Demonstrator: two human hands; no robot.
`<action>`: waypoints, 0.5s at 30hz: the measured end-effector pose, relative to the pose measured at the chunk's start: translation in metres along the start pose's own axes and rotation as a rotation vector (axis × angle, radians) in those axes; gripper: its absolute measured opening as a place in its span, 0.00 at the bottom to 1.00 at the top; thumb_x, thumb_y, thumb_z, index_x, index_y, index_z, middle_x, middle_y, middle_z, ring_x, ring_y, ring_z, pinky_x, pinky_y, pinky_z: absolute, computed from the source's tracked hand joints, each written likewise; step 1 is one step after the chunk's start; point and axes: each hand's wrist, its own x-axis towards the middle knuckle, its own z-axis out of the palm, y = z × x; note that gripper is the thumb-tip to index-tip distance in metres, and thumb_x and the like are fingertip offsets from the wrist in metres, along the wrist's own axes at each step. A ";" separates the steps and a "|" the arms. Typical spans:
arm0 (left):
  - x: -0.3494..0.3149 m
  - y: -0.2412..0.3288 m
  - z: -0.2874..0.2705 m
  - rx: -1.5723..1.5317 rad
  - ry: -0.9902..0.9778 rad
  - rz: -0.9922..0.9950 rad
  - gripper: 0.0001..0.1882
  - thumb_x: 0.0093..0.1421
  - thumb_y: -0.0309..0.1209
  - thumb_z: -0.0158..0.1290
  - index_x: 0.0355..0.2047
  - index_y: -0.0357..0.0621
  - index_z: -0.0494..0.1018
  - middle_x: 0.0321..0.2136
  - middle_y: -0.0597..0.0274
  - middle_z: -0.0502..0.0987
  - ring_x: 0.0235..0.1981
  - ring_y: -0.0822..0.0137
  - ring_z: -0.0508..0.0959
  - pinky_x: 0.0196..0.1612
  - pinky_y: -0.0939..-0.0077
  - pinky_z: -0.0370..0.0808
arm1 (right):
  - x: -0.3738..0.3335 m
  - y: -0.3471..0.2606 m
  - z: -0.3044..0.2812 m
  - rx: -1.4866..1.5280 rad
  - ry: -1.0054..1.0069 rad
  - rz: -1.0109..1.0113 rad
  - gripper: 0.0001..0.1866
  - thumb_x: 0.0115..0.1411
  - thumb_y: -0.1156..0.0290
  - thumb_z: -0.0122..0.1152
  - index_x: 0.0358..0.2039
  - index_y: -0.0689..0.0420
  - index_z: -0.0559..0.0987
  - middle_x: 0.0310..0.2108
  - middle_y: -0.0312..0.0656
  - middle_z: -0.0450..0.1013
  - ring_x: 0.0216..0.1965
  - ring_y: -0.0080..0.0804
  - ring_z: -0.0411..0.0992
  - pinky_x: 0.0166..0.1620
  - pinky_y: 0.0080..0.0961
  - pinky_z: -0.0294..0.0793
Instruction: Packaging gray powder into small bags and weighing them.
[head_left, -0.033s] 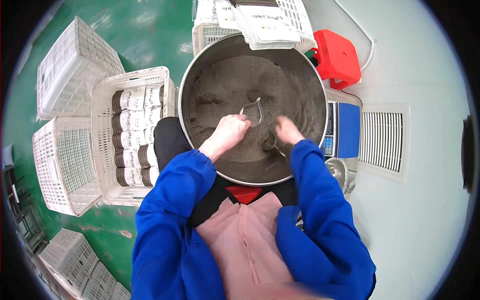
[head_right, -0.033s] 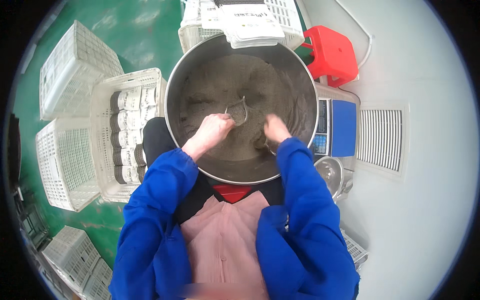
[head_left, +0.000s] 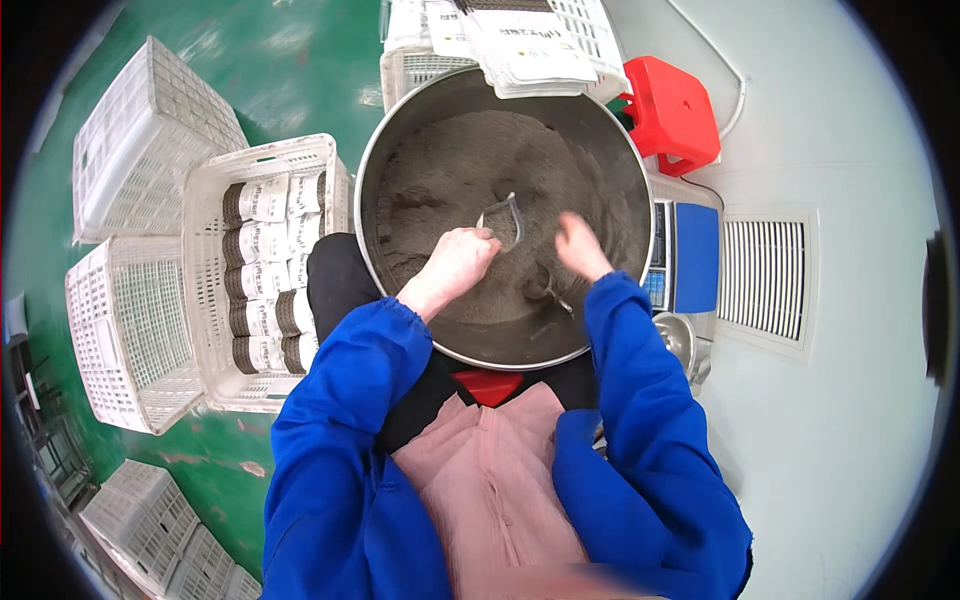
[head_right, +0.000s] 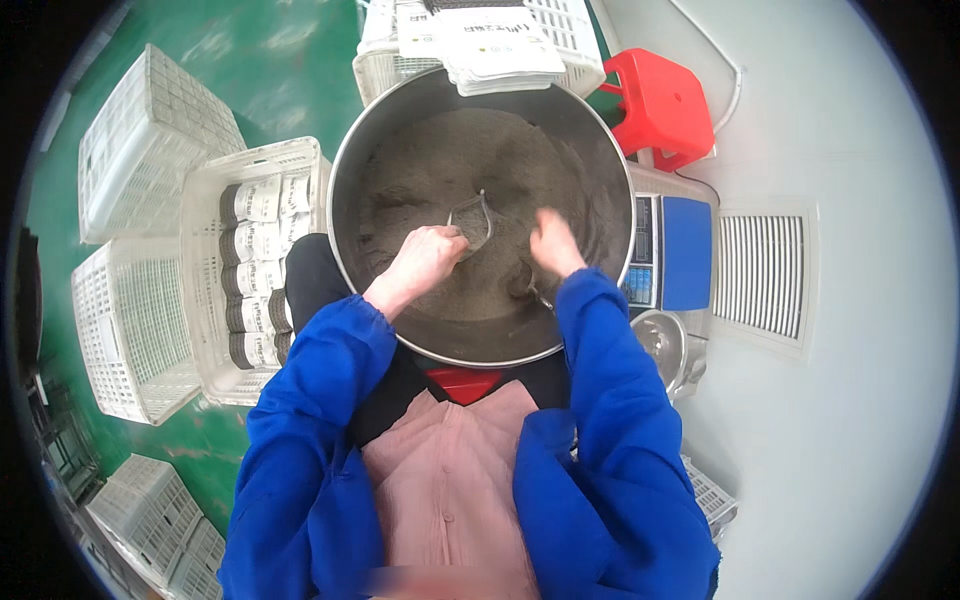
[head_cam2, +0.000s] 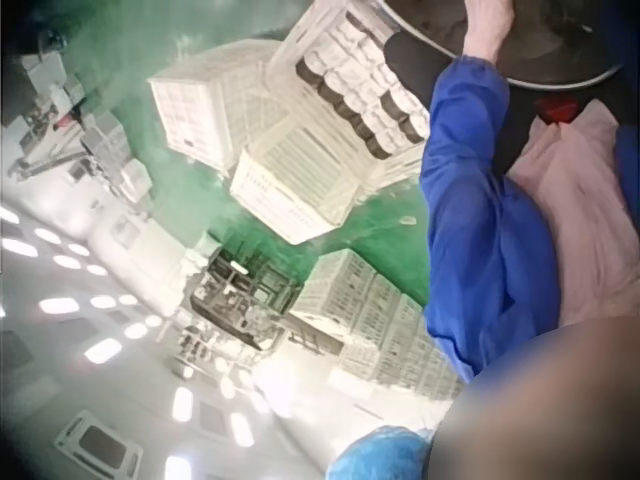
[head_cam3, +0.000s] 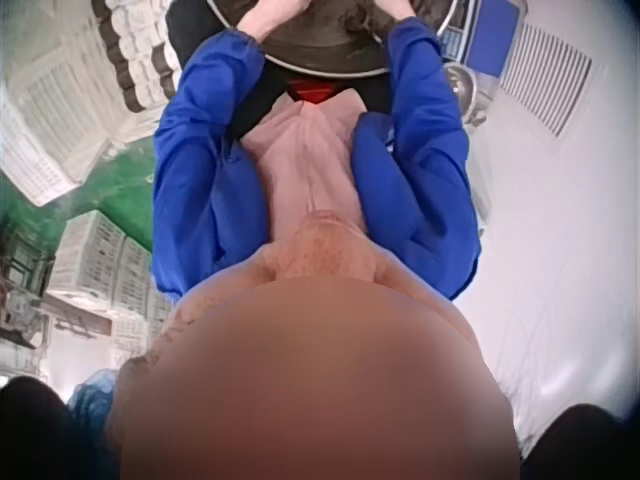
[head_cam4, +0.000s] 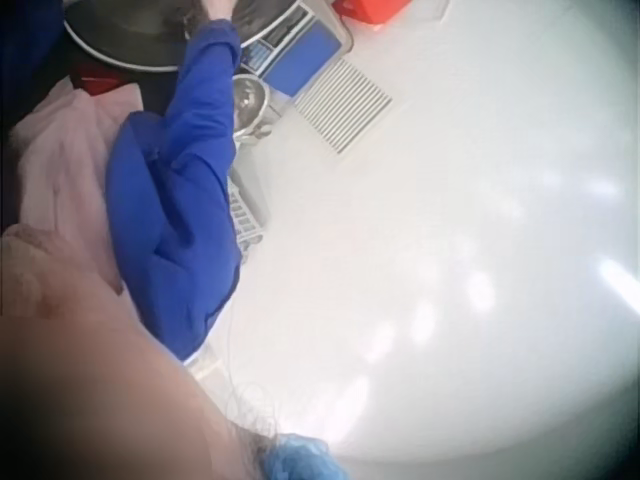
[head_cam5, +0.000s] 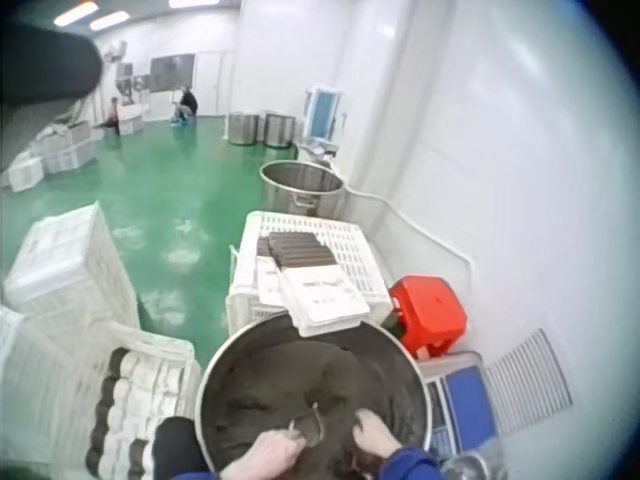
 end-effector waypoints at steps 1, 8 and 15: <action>0.000 0.001 0.001 0.023 -0.053 -0.016 0.02 0.52 0.25 0.56 0.24 0.41 0.75 0.25 0.53 0.77 0.32 0.49 0.82 0.36 0.54 0.79 | 0.014 -0.007 -0.011 0.082 0.192 0.046 0.26 0.59 0.69 0.56 0.57 0.69 0.74 0.56 0.63 0.72 0.60 0.59 0.70 0.64 0.45 0.68; -0.018 0.002 -0.003 0.103 -0.205 -0.047 0.04 0.53 0.25 0.54 0.24 0.41 0.77 0.29 0.52 0.80 0.33 0.50 0.84 0.37 0.54 0.81 | -0.010 -0.090 -0.058 0.729 -0.395 0.030 0.24 0.61 0.68 0.62 0.57 0.65 0.76 0.60 0.54 0.72 0.62 0.45 0.70 0.63 0.35 0.70; -0.024 0.023 -0.011 0.144 -0.215 0.063 0.04 0.53 0.27 0.54 0.24 0.43 0.77 0.28 0.54 0.79 0.34 0.53 0.84 0.38 0.58 0.81 | -0.035 -0.127 -0.105 0.065 0.069 -0.611 0.17 0.53 0.81 0.62 0.44 0.57 0.81 0.55 0.48 0.74 0.56 0.50 0.72 0.59 0.41 0.74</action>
